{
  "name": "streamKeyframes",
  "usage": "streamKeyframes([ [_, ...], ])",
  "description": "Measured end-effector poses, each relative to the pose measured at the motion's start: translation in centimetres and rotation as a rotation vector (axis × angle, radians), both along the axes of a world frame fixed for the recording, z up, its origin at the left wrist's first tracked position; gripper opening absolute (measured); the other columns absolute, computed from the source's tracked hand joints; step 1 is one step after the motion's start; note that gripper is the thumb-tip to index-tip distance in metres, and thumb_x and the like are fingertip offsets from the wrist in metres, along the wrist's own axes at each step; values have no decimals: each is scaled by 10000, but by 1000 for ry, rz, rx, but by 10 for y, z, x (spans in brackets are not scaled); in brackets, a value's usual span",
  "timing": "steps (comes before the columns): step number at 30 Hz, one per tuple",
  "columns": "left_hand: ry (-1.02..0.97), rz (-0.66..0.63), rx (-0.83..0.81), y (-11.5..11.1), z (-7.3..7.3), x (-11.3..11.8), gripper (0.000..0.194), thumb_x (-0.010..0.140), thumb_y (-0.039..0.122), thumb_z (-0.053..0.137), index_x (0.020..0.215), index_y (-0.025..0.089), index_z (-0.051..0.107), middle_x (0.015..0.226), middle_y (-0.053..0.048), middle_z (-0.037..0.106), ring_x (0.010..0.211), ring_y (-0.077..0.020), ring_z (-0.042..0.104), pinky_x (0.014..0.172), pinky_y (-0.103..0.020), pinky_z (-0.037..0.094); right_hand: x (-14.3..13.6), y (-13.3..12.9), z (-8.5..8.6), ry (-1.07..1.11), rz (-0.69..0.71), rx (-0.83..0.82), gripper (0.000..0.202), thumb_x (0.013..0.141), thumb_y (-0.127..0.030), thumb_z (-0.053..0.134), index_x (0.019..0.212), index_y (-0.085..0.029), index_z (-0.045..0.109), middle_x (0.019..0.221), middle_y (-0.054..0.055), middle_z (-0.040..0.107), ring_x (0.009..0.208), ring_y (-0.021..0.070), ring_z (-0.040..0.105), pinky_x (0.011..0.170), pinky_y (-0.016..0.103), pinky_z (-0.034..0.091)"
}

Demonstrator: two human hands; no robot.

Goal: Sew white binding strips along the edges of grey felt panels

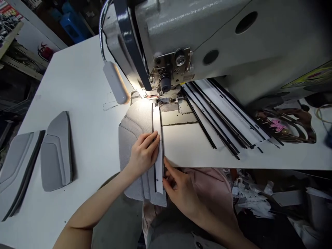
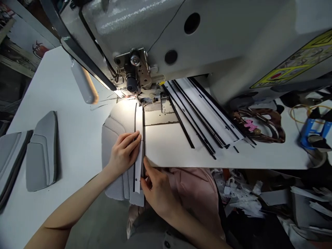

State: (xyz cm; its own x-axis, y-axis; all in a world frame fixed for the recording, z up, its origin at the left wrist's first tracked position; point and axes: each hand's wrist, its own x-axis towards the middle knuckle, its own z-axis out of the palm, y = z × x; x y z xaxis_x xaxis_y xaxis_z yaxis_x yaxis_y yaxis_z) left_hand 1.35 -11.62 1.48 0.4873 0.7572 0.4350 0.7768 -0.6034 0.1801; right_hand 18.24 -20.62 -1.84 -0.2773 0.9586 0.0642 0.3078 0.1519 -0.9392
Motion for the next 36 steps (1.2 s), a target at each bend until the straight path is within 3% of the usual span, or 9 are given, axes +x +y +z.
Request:
streamKeyframes([
  [5, -25, -7, 7, 11, -2, -3, 369, 923, 111, 553, 1286, 159, 600, 1231, -142, 671, 1065, -249, 603, 895, -410, 583, 1, 12, 10, -74, 55, 3, 613, 867, -82, 516, 1475, -63, 445, 772, 26, 651, 661, 152, 633, 612, 264, 548],
  [13, -38, 8, 2, 28, -6, -7, 365, 939, 129, 521, 1292, 182, 597, 1238, -130, 672, 1050, -256, 601, 891, -433, 578, 0, 26, 24, -201, 101, -102, 572, 848, -96, 572, 1416, -51, 526, 752, 42, 699, 650, 181, 668, 625, 294, 551],
  [18, -60, 23, -32, 40, -7, -9, 344, 959, 158, 497, 1278, 210, 614, 1247, -113, 676, 1054, -247, 604, 905, -437, 568, -2, 30, 26, -209, 118, -185, 607, 843, -118, 616, 1436, -54, 503, 725, 25, 706, 599, 166, 660, 616, 281, 549],
  [22, -51, 25, -42, 50, -7, -10, 319, 969, 175, 496, 1260, 208, 623, 1252, -110, 677, 1080, -247, 604, 940, -443, 555, -4, 32, 27, -209, 122, -142, 624, 836, -136, 661, 1426, -17, 499, 710, 34, 707, 598, 180, 661, 609, 294, 549],
  [27, -41, 3, -13, 63, -8, -11, 291, 975, 185, 491, 1231, 173, 630, 1219, -123, 684, 1068, -240, 613, 931, -416, 554, -6, 36, 26, -219, 134, -125, 608, 887, -141, 612, 1453, 7, 448, 664, 26, 688, 546, 170, 626, 579, 290, 528],
  [36, 13, -20, -5, 78, -7, -14, 279, 981, 194, 473, 1202, 165, 643, 1165, -124, 700, 1004, -232, 646, 895, -405, 562, -10, 58, 27, -153, 137, -244, 607, 914, -148, 590, 1484, -28, 420, 645, 10, 673, 557, 175, 644, 580, 282, 543],
])
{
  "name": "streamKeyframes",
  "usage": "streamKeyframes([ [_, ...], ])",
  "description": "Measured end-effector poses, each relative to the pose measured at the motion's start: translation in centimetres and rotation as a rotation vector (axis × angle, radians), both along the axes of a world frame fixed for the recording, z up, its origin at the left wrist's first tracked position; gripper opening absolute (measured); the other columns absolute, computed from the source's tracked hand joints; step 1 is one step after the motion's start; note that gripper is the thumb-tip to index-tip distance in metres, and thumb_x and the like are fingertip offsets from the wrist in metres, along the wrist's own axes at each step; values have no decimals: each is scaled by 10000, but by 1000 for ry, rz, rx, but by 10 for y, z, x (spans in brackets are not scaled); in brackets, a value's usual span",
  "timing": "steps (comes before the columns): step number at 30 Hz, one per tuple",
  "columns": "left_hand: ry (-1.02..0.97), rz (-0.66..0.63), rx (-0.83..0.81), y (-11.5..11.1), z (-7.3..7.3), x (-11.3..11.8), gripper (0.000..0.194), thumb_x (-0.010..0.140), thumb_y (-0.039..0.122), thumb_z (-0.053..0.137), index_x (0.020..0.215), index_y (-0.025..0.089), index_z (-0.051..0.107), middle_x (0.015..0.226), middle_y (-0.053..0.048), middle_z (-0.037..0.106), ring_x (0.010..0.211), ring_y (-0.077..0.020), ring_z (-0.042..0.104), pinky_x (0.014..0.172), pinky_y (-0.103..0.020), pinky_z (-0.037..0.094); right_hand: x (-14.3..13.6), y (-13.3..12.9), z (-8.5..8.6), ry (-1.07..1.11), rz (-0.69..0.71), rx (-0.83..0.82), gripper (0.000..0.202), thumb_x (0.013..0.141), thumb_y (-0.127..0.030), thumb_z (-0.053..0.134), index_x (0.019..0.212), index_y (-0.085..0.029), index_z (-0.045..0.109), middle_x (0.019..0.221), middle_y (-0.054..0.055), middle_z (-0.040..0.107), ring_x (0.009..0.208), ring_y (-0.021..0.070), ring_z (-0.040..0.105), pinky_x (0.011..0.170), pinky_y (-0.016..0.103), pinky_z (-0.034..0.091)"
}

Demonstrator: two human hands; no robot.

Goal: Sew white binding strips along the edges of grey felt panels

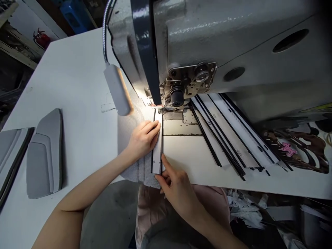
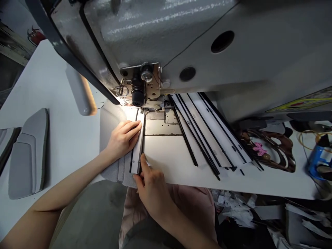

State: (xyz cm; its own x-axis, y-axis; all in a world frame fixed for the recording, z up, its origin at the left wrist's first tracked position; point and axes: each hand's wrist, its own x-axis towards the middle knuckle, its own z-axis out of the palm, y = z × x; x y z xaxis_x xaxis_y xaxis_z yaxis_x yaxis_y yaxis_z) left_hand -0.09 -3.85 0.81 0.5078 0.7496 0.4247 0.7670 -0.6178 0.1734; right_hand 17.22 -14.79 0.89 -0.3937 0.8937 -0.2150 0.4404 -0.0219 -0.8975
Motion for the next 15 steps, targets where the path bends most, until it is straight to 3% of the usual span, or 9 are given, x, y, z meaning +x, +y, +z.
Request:
streamKeyframes([
  [5, -14, -6, -38, -8, 1, -1, 320, 982, 199, 473, 1269, 195, 614, 1213, -116, 686, 1031, -234, 646, 913, -416, 565, -3, 13, -2, 6, -23, 9, 604, 899, -155, 619, 1477, -93, 455, 631, -12, 666, 536, 164, 641, 583, 272, 551],
  [10, -34, -10, -7, -18, 2, -1, 330, 968, 172, 503, 1284, 185, 595, 1222, -117, 683, 1024, -229, 641, 878, -384, 577, -3, 27, 0, -11, -26, -1, 570, 900, -148, 613, 1451, -81, 481, 608, -21, 650, 546, 164, 647, 565, 258, 533],
  [15, -75, 2, -20, -16, 0, 0, 308, 986, 206, 491, 1268, 213, 614, 1191, -107, 694, 1032, -220, 643, 883, -381, 572, -2, 39, 2, 9, -36, 6, 550, 910, -163, 591, 1448, -127, 481, 622, -32, 655, 549, 160, 656, 566, 253, 531],
])
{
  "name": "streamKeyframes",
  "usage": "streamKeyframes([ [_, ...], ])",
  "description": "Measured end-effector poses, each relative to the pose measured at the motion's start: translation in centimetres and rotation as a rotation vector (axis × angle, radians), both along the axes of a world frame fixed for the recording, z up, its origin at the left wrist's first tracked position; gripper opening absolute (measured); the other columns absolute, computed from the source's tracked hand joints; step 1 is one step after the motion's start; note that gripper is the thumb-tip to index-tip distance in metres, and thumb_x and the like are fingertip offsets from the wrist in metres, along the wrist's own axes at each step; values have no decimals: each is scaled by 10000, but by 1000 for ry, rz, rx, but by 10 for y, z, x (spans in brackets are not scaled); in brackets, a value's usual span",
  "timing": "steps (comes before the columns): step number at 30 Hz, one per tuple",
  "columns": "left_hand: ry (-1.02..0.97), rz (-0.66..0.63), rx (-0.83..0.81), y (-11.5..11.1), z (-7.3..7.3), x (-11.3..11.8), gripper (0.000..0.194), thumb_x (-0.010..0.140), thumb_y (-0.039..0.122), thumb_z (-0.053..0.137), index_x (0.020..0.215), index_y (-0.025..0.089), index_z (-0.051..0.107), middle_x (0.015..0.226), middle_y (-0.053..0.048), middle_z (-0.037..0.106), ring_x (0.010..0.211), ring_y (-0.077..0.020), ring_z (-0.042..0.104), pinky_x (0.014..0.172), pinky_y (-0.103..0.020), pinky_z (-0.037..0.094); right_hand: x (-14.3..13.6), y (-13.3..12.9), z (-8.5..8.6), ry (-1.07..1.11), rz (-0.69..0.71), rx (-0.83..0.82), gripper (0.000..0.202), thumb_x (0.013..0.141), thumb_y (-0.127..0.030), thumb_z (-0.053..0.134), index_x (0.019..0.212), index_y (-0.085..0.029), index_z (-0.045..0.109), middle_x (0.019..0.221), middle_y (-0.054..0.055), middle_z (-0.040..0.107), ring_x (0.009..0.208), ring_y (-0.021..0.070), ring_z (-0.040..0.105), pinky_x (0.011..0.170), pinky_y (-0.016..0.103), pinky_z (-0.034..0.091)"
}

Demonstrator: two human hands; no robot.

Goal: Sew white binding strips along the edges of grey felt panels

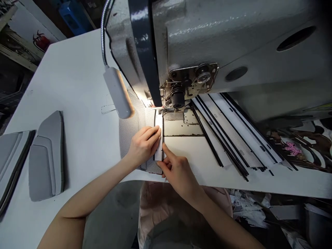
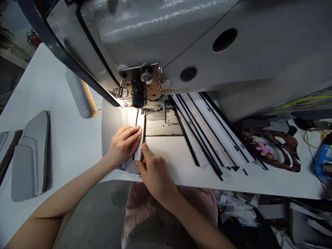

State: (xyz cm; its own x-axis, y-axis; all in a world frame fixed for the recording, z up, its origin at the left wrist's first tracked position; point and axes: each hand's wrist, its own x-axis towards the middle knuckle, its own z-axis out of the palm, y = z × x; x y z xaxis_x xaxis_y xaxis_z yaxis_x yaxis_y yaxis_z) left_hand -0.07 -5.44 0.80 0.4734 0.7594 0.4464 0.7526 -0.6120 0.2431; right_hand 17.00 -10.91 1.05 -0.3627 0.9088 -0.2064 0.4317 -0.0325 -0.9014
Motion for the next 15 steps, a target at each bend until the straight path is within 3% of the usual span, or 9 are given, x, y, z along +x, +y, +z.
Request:
streamKeyframes([
  [8, 22, 29, 27, 20, -5, 0, 238, 1001, 231, 468, 1112, 188, 674, 1122, -100, 711, 995, -211, 652, 880, -386, 563, -4, 8, -1, 5, -67, -17, 638, 857, -160, 623, 1467, -130, 438, 612, -40, 679, 492, 158, 644, 565, 275, 547],
  [15, 37, -37, 127, 25, -3, -2, 173, 973, 195, 529, 1030, 174, 691, 1056, -87, 723, 946, -196, 636, 843, -352, 552, -7, 24, -1, 33, -114, -59, 741, 843, -118, 640, 1519, -105, 336, 585, -54, 656, 482, 172, 656, 590, 306, 579],
])
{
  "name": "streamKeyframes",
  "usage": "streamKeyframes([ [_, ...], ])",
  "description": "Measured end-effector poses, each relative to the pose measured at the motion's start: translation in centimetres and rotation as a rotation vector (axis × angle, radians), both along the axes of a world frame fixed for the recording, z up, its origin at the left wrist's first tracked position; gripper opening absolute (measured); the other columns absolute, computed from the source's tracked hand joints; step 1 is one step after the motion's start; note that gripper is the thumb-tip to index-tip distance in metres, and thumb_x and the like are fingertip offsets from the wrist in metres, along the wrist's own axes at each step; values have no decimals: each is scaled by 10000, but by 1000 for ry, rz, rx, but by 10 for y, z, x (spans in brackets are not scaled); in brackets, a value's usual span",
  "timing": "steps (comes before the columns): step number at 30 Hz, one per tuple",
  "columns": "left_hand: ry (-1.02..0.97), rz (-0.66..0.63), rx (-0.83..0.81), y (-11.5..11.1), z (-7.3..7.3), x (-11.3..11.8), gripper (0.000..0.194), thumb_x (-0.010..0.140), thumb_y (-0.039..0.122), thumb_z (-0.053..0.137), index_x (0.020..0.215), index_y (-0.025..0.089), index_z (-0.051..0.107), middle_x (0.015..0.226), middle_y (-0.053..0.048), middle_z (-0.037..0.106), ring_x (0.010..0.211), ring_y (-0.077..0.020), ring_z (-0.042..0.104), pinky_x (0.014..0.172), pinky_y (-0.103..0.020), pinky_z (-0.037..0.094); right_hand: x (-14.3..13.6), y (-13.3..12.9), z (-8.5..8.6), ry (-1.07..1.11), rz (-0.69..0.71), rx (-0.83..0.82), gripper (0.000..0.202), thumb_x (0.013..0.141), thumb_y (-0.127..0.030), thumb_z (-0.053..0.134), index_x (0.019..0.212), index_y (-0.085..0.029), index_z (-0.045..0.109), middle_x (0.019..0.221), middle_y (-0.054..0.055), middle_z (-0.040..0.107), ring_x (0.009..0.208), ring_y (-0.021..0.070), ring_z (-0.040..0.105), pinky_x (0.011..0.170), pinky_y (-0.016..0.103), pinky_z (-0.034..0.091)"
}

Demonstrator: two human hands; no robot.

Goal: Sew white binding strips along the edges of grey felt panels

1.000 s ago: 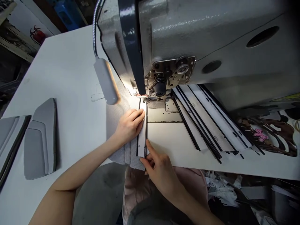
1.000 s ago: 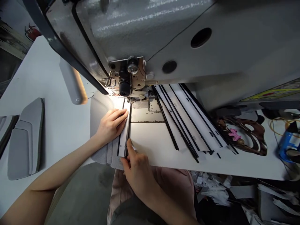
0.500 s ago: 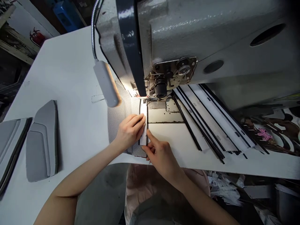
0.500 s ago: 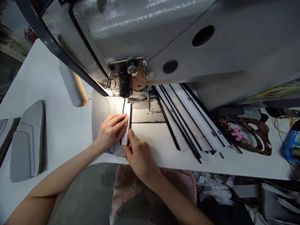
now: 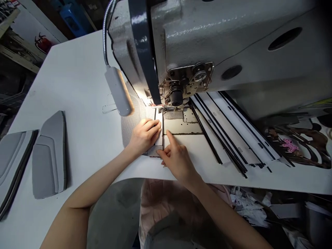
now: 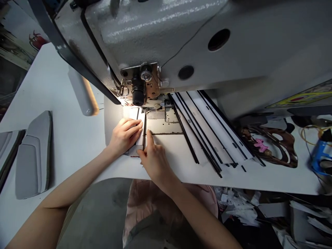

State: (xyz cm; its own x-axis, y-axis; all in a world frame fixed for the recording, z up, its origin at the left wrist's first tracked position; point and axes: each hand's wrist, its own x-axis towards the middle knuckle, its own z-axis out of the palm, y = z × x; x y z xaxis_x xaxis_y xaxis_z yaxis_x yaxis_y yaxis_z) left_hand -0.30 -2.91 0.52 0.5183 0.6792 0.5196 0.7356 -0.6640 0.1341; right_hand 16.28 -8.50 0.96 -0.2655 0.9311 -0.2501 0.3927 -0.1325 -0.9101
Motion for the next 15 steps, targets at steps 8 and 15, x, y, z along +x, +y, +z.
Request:
streamKeyframes([
  [8, -28, 16, -45, -5, -4, -2, 148, 976, 218, 547, 970, 193, 693, 970, -65, 722, 864, -178, 617, 795, -339, 527, 0, 21, 4, -2, -15, -2, 789, 828, -114, 657, 1520, -102, 279, 584, -63, 656, 520, 177, 669, 613, 309, 586],
  [15, -137, -51, -34, -1, -7, -2, 123, 978, 202, 552, 894, 194, 641, 838, -30, 688, 795, -151, 598, 730, -288, 475, 0, 41, 10, -106, 22, 62, 820, 813, -49, 609, 1541, -49, 230, 555, -50, 630, 566, 212, 678, 663, 345, 582],
])
